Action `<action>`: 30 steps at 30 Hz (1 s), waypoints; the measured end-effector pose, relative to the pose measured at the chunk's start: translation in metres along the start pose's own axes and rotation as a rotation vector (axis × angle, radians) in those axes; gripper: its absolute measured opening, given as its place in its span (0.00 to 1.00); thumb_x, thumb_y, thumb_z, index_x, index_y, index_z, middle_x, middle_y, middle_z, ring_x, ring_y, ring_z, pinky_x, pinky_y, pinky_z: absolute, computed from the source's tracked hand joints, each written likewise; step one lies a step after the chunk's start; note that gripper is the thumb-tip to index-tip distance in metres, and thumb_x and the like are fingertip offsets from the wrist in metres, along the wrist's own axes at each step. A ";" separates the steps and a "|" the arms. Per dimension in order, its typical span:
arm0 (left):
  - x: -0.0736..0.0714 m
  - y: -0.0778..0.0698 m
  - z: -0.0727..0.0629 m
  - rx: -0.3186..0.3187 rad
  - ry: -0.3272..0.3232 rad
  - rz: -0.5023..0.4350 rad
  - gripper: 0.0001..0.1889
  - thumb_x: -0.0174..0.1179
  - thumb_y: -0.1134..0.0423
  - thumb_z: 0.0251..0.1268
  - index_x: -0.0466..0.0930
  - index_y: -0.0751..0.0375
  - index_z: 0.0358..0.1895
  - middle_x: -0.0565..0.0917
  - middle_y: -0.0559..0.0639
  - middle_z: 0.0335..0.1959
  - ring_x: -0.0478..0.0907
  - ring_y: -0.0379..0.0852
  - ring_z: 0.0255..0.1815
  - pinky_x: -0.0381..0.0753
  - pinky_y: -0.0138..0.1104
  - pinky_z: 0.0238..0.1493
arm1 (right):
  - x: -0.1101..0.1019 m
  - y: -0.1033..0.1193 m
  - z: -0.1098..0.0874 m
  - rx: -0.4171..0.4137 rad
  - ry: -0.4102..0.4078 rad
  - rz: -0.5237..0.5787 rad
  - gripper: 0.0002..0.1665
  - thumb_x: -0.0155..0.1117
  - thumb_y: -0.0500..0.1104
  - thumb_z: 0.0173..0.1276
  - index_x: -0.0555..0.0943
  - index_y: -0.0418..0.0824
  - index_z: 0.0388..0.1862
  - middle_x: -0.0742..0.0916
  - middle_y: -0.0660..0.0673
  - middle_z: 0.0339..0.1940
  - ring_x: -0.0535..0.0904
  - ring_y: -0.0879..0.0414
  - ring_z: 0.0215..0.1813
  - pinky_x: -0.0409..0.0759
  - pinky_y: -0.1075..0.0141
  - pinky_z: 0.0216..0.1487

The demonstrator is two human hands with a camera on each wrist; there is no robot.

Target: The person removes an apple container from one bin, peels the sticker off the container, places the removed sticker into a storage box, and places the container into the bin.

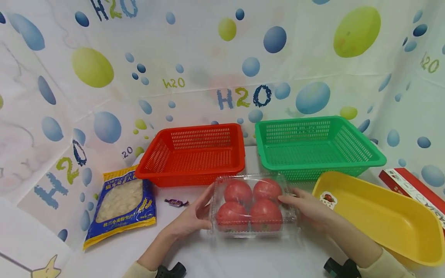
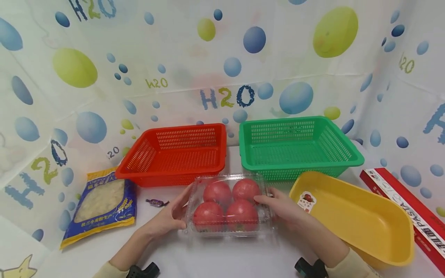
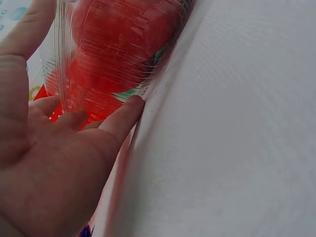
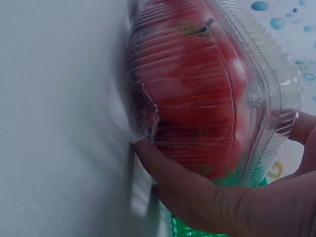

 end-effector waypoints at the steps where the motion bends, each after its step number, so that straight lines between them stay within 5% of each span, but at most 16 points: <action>1: 0.000 0.001 0.000 -0.004 -0.005 0.012 0.58 0.74 0.58 0.59 0.37 0.44 0.83 0.38 0.52 0.84 0.45 0.64 0.80 0.62 0.42 0.73 | 0.001 -0.001 0.000 0.002 0.015 0.019 0.51 0.61 0.49 0.75 0.46 0.24 0.79 0.56 0.25 0.77 0.56 0.31 0.74 0.63 0.38 0.71; 16: 0.006 0.000 0.003 0.037 -0.058 0.077 0.58 0.72 0.43 0.58 0.39 0.40 0.83 0.39 0.49 0.84 0.40 0.65 0.81 0.56 0.58 0.73 | -0.004 0.006 -0.013 0.060 0.179 0.157 0.54 0.57 0.48 0.77 0.34 0.28 0.80 0.47 0.26 0.80 0.45 0.30 0.78 0.61 0.37 0.71; 21: 0.013 -0.006 0.002 0.030 -0.065 0.046 0.57 0.72 0.44 0.59 0.39 0.37 0.83 0.39 0.48 0.84 0.40 0.64 0.81 0.58 0.60 0.72 | -0.010 0.009 -0.019 0.064 0.187 0.112 0.55 0.57 0.50 0.77 0.33 0.28 0.80 0.45 0.25 0.80 0.43 0.28 0.78 0.56 0.33 0.71; 30: 0.023 -0.020 0.001 -0.004 -0.084 -0.020 0.55 0.72 0.53 0.61 0.41 0.38 0.83 0.41 0.54 0.83 0.56 0.73 0.75 0.68 0.56 0.68 | -0.016 0.018 -0.028 0.034 0.171 -0.054 0.54 0.60 0.54 0.75 0.41 0.29 0.80 0.55 0.25 0.78 0.49 0.29 0.77 0.60 0.34 0.70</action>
Point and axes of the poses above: each hand's wrist, its own z-axis towards the middle knuckle, its own x-axis out of the palm, y = z × x, the point moved 5 cm from there along z, towards the middle knuckle
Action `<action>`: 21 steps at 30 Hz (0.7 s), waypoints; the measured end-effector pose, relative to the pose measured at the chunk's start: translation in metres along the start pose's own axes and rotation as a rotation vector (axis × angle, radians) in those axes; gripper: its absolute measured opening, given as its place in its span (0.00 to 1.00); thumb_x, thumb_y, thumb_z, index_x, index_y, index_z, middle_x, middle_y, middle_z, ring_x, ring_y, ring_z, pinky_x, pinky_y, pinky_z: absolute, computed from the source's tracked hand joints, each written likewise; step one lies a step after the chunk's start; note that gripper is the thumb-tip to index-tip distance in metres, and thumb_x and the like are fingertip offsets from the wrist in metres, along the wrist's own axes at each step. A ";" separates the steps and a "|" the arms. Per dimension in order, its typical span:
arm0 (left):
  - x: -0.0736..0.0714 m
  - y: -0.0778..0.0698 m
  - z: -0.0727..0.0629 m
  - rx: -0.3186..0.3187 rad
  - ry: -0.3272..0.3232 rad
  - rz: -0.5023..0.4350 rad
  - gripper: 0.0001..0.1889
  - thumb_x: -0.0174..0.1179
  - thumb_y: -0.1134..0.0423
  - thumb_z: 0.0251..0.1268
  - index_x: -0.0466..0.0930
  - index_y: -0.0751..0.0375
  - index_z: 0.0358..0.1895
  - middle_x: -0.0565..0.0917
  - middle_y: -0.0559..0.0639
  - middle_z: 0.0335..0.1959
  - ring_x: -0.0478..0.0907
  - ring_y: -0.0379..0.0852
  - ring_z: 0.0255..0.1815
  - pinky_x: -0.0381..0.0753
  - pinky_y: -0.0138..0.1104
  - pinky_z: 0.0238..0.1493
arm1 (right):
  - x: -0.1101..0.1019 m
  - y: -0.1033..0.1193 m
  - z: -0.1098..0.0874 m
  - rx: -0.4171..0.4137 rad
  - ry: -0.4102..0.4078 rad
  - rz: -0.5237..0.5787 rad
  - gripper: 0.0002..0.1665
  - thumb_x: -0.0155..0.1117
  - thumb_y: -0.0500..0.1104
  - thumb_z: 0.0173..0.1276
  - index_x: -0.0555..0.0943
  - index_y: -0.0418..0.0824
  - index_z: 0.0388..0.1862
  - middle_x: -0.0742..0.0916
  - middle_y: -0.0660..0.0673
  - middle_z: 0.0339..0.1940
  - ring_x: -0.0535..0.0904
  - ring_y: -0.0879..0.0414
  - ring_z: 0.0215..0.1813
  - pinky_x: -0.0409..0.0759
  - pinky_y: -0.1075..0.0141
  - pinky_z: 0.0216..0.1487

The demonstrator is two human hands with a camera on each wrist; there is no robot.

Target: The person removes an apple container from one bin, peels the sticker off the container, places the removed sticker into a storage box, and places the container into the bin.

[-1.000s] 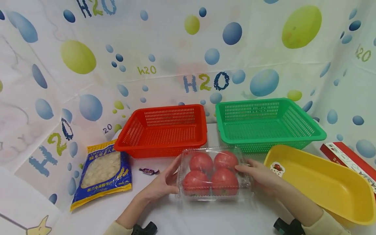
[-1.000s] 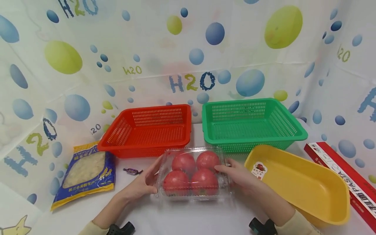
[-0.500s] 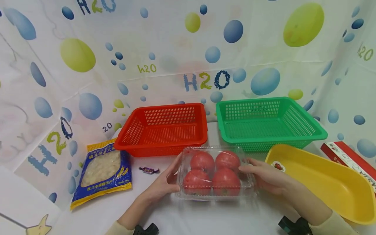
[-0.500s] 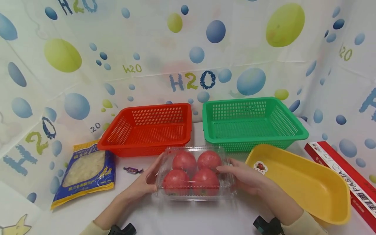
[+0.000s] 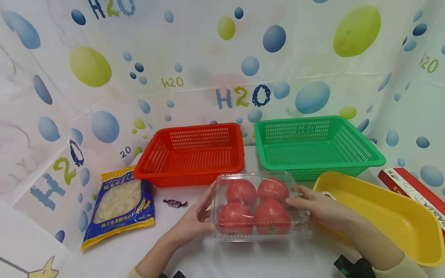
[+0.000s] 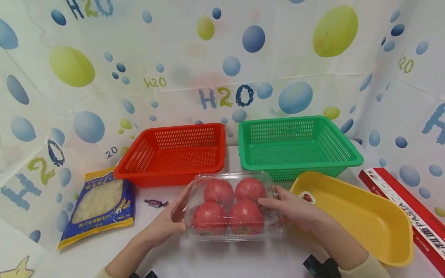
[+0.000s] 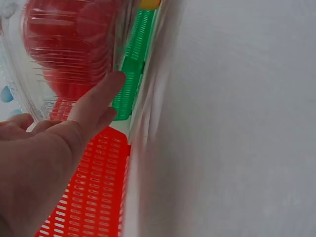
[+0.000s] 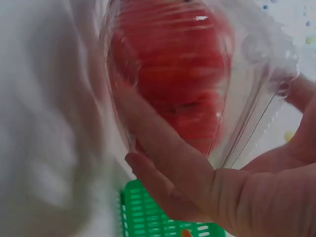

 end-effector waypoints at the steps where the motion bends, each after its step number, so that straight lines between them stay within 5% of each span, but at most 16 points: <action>1: 0.001 -0.001 -0.001 -0.010 -0.003 -0.008 0.55 0.72 0.53 0.61 0.41 0.38 0.83 0.41 0.54 0.83 0.57 0.73 0.74 0.69 0.55 0.67 | -0.001 0.000 -0.001 -0.001 -0.003 -0.036 0.54 0.60 0.55 0.75 0.41 0.29 0.80 0.56 0.25 0.78 0.51 0.29 0.76 0.61 0.33 0.69; 7: 0.003 -0.011 -0.003 -0.016 -0.019 -0.002 0.54 0.72 0.49 0.61 0.43 0.38 0.83 0.42 0.55 0.83 0.62 0.72 0.72 0.73 0.49 0.65 | -0.009 0.002 -0.007 -0.045 0.030 -0.169 0.53 0.57 0.57 0.76 0.42 0.30 0.81 0.63 0.26 0.76 0.59 0.30 0.73 0.69 0.35 0.65; 11: 0.002 -0.022 -0.004 0.031 -0.031 0.026 0.53 0.71 0.49 0.61 0.43 0.39 0.83 0.43 0.54 0.83 0.58 0.70 0.75 0.74 0.47 0.65 | -0.012 0.007 -0.012 -0.099 0.105 -0.136 0.51 0.53 0.54 0.79 0.37 0.33 0.82 0.51 0.27 0.80 0.52 0.29 0.75 0.69 0.36 0.65; 15: 0.001 -0.034 -0.005 0.037 -0.074 0.050 0.50 0.68 0.52 0.64 0.44 0.37 0.83 0.44 0.50 0.83 0.51 0.66 0.78 0.73 0.48 0.66 | -0.015 0.012 -0.015 -0.165 0.169 -0.082 0.47 0.48 0.51 0.81 0.33 0.37 0.83 0.51 0.27 0.80 0.52 0.29 0.75 0.73 0.41 0.64; 21: 0.003 -0.041 -0.009 0.016 -0.137 0.038 0.50 0.66 0.58 0.64 0.44 0.34 0.83 0.46 0.48 0.83 0.53 0.64 0.78 0.73 0.50 0.65 | -0.012 0.016 -0.015 -0.226 0.225 0.040 0.44 0.41 0.50 0.84 0.28 0.46 0.83 0.38 0.34 0.82 0.39 0.28 0.78 0.55 0.31 0.70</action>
Point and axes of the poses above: each hand's wrist, its own z-axis towards the middle knuckle, its own x-axis out of the palm, y = z × x, the point moved 5 cm from there along z, towards the middle knuckle
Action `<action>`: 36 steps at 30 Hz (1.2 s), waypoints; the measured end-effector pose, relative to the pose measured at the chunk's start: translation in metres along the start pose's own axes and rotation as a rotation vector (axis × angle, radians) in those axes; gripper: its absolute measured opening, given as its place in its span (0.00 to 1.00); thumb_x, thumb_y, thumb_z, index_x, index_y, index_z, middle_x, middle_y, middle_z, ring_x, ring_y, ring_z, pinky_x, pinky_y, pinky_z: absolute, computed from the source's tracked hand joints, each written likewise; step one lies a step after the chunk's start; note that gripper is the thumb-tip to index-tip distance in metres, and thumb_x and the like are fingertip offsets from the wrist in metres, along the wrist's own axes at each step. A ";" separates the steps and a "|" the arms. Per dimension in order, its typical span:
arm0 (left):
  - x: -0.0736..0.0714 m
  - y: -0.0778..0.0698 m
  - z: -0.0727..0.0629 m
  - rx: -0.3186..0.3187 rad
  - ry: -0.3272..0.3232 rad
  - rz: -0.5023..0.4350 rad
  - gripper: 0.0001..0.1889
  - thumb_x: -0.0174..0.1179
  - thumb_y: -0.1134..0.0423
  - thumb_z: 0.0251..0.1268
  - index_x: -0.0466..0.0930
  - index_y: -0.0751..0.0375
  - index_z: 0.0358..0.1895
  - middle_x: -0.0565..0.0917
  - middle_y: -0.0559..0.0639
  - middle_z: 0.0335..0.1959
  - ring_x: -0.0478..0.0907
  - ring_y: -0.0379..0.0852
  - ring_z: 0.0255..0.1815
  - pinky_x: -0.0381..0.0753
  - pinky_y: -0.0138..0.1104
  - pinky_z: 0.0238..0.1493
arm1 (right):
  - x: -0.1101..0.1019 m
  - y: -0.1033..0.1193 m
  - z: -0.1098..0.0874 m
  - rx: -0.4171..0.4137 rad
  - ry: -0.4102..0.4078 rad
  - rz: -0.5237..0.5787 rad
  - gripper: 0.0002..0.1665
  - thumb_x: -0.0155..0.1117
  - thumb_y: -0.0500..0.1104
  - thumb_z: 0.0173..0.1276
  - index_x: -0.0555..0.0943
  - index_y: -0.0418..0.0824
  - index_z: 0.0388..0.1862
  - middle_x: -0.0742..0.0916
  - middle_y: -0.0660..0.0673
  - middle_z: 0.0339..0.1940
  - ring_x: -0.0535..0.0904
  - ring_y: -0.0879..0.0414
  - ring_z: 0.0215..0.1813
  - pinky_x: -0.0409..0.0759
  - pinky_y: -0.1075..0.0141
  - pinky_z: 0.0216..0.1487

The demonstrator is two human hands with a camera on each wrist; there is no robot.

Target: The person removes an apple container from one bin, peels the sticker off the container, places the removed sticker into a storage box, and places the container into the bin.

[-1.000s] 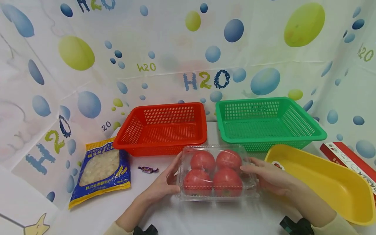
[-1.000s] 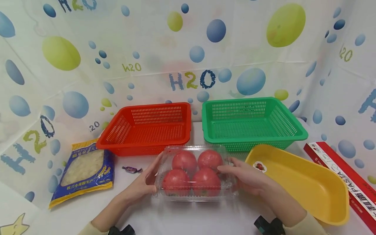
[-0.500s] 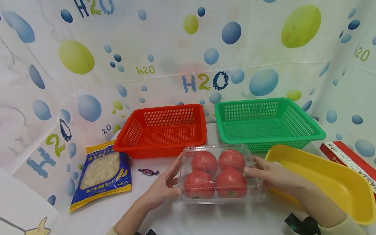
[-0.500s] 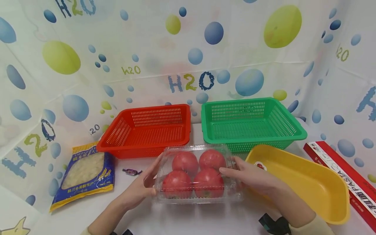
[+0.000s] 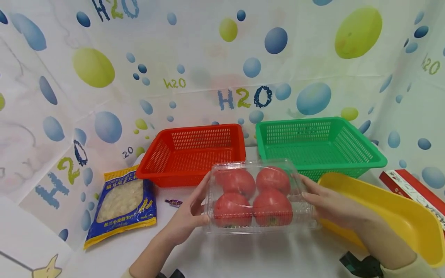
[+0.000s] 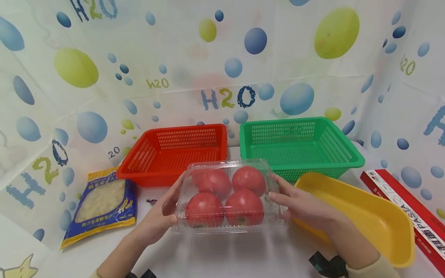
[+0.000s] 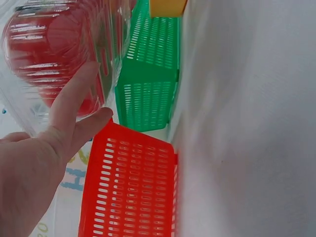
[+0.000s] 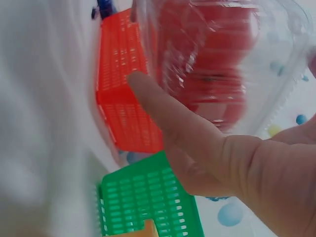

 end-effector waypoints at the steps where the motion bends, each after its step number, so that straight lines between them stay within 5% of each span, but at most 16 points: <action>1: 0.001 0.000 -0.001 -0.003 -0.006 -0.006 0.50 0.66 0.59 0.64 0.44 0.33 0.82 0.46 0.48 0.83 0.53 0.64 0.78 0.73 0.49 0.65 | 0.001 0.000 0.001 -0.005 -0.001 0.020 0.43 0.40 0.50 0.84 0.28 0.48 0.83 0.36 0.36 0.82 0.36 0.28 0.78 0.52 0.30 0.71; 7: 0.003 0.003 -0.004 -0.009 -0.031 -0.028 0.50 0.65 0.62 0.64 0.43 0.30 0.82 0.44 0.46 0.83 0.55 0.64 0.77 0.74 0.49 0.64 | 0.007 -0.002 0.006 0.000 -0.086 0.078 0.41 0.39 0.52 0.84 0.29 0.54 0.83 0.32 0.40 0.82 0.29 0.31 0.78 0.42 0.26 0.70; 14: -0.002 -0.003 0.002 0.024 -0.039 0.027 0.49 0.66 0.58 0.64 0.44 0.32 0.82 0.46 0.45 0.83 0.55 0.65 0.77 0.74 0.50 0.64 | 0.010 0.005 0.016 0.017 -0.197 0.105 0.45 0.48 0.52 0.80 0.35 0.53 0.84 0.44 0.37 0.82 0.52 0.32 0.75 0.72 0.44 0.66; 23: -0.009 -0.017 0.013 0.104 -0.030 0.049 0.48 0.65 0.55 0.65 0.44 0.37 0.83 0.49 0.48 0.82 0.53 0.63 0.78 0.76 0.51 0.62 | 0.008 0.019 0.025 -0.032 -0.249 0.179 0.46 0.50 0.49 0.74 0.41 0.53 0.84 0.51 0.39 0.79 0.51 0.37 0.74 0.72 0.46 0.64; 29: -0.021 -0.022 0.012 0.078 -0.145 0.019 0.43 0.59 0.58 0.71 0.45 0.37 0.83 0.56 0.47 0.81 0.59 0.56 0.77 0.79 0.48 0.59 | 0.003 0.036 0.037 -0.078 -0.266 0.212 0.45 0.51 0.50 0.75 0.43 0.51 0.84 0.56 0.38 0.76 0.56 0.39 0.71 0.76 0.49 0.60; 36: -0.044 -0.003 -0.003 0.015 -0.363 -0.103 0.32 0.50 0.61 0.80 0.51 0.54 0.81 0.66 0.52 0.76 0.75 0.52 0.66 0.82 0.46 0.53 | 0.001 0.056 0.065 -0.060 -0.250 0.289 0.45 0.51 0.50 0.74 0.44 0.52 0.84 0.56 0.36 0.78 0.59 0.30 0.72 0.78 0.43 0.59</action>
Point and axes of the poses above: each hand's wrist, its own z-axis towards the middle knuckle, its own x-axis out of the palm, y = z × x, the point moved 5 cm from there along z, towards the middle knuckle
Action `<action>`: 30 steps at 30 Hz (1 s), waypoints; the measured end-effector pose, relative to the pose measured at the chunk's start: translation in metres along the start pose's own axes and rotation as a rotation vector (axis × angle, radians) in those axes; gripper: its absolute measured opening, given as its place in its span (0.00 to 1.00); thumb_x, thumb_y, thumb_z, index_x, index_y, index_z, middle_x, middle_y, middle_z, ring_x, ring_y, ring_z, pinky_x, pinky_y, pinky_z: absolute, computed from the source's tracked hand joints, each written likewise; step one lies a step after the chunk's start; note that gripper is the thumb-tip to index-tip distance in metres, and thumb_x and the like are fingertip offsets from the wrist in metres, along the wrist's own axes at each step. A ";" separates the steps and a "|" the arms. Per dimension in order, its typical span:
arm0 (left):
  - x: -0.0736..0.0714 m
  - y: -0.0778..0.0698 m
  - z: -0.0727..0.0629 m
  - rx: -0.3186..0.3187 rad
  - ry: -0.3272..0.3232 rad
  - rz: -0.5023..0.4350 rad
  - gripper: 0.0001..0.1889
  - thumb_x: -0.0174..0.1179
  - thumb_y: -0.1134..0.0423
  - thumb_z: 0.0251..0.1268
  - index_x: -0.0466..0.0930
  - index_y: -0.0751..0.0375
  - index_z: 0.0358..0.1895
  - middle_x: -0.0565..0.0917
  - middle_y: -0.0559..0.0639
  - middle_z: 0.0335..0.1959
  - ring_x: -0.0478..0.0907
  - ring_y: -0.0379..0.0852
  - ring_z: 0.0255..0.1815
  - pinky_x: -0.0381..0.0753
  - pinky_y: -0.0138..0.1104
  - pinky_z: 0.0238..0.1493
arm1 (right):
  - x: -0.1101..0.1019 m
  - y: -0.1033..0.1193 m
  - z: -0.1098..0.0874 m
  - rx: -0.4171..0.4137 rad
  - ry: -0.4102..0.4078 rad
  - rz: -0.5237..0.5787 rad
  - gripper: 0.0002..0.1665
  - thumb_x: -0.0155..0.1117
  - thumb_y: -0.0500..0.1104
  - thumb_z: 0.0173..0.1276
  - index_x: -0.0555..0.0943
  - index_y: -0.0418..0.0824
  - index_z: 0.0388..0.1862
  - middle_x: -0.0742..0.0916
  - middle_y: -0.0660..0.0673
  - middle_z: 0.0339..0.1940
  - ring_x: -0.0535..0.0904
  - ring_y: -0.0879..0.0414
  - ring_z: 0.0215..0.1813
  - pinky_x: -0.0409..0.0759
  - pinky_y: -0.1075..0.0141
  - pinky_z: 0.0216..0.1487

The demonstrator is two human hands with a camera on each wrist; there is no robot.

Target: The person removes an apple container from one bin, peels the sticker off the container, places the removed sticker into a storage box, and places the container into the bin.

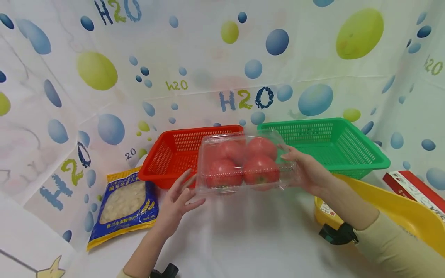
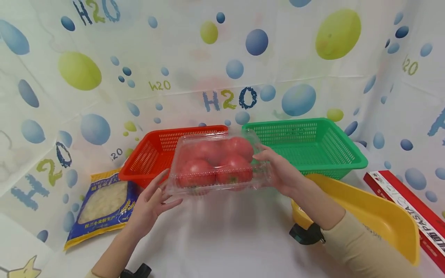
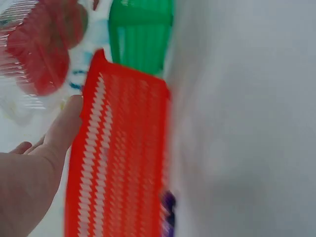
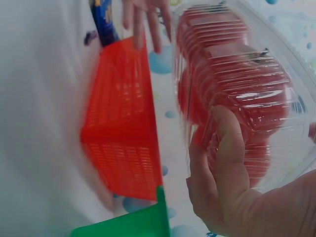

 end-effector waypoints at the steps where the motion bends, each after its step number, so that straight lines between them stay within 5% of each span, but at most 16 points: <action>1: -0.005 0.003 -0.001 -0.024 -0.028 -0.008 0.32 0.51 0.60 0.80 0.52 0.54 0.81 0.67 0.52 0.75 0.76 0.51 0.65 0.82 0.45 0.53 | 0.002 0.003 0.006 0.002 -0.003 0.006 0.45 0.51 0.50 0.74 0.44 0.52 0.84 0.57 0.36 0.78 0.60 0.30 0.71 0.79 0.44 0.58; 8: -0.036 0.014 -0.005 -0.140 -0.204 -0.044 0.29 0.51 0.53 0.80 0.57 0.57 0.78 0.67 0.61 0.74 0.76 0.56 0.65 0.83 0.42 0.54 | 0.015 0.023 0.053 -0.012 0.016 0.043 0.40 0.50 0.48 0.74 0.51 0.54 0.82 0.65 0.37 0.73 0.66 0.35 0.67 0.86 0.52 0.45; 16: -0.055 0.025 -0.006 -0.216 -0.352 -0.228 0.35 0.54 0.50 0.78 0.51 0.53 0.81 0.66 0.57 0.75 0.77 0.52 0.65 0.81 0.40 0.56 | 0.035 0.039 0.104 0.027 -0.048 0.048 0.32 0.59 0.51 0.71 0.62 0.50 0.71 0.72 0.40 0.67 0.69 0.41 0.65 0.86 0.50 0.47; 25: -0.049 0.020 0.009 -0.205 -0.538 -0.607 0.42 0.56 0.56 0.77 0.39 0.43 0.83 0.63 0.48 0.75 0.74 0.51 0.67 0.78 0.41 0.60 | 0.055 0.045 0.158 0.035 -0.074 0.068 0.32 0.61 0.53 0.71 0.61 0.53 0.69 0.74 0.40 0.64 0.74 0.39 0.60 0.87 0.52 0.44; 30: -0.040 0.026 0.017 -0.177 -0.682 -0.714 0.42 0.58 0.59 0.75 0.42 0.38 0.82 0.64 0.49 0.74 0.76 0.53 0.65 0.82 0.43 0.55 | 0.057 0.041 0.182 0.021 -0.081 0.062 0.35 0.64 0.54 0.69 0.61 0.53 0.70 0.75 0.40 0.63 0.76 0.39 0.56 0.86 0.53 0.46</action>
Point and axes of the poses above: each hand's wrist, its own z-axis towards the middle knuckle, its own x-axis out of the palm, y = z × x, the point moved 5 cm from there along z, towards the middle knuckle
